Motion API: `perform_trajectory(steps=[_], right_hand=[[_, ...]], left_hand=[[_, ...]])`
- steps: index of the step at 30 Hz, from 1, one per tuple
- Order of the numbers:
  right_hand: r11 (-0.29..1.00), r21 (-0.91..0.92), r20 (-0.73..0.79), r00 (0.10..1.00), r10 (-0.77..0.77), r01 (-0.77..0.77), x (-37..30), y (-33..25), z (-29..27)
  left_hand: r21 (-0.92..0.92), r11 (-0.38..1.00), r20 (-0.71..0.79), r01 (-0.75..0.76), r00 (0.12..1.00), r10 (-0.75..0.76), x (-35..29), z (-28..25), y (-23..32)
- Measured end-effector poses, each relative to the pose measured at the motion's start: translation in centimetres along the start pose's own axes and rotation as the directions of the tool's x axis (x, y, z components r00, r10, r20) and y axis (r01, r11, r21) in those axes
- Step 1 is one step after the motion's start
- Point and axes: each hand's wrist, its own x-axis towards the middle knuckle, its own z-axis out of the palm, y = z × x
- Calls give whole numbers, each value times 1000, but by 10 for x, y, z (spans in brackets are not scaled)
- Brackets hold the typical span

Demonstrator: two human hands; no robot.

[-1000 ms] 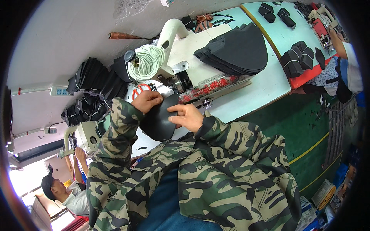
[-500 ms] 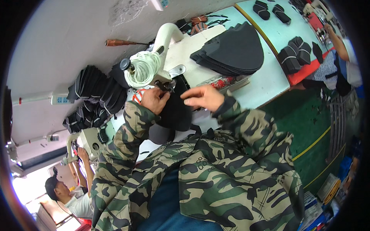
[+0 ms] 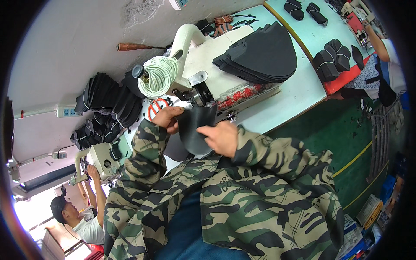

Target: Stitching and finishing black shoe upper components using an industrial sewing machine.

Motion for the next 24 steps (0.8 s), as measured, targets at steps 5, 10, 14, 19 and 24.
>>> perform_trajectory(steps=[5,10,14,19,24], right_hand=[[999,1,-106,993,42,-42,17,-22,16],[968,-248,-214,977,-4,-50,13,-25,-55],[953,-201,-363,921,141,-225,16,-16,-88],[827,-556,-711,562,-423,-81,9,-27,-171],[667,-684,-509,849,-144,-297,-1,36,-149]], left_hand=[[285,953,-74,-107,988,133,25,-34,8],[767,623,-156,-154,897,414,15,31,9],[685,666,-89,-295,874,479,19,20,0],[973,-79,-118,218,760,640,10,-42,-38],[957,-190,-136,218,920,368,0,-60,-75]])
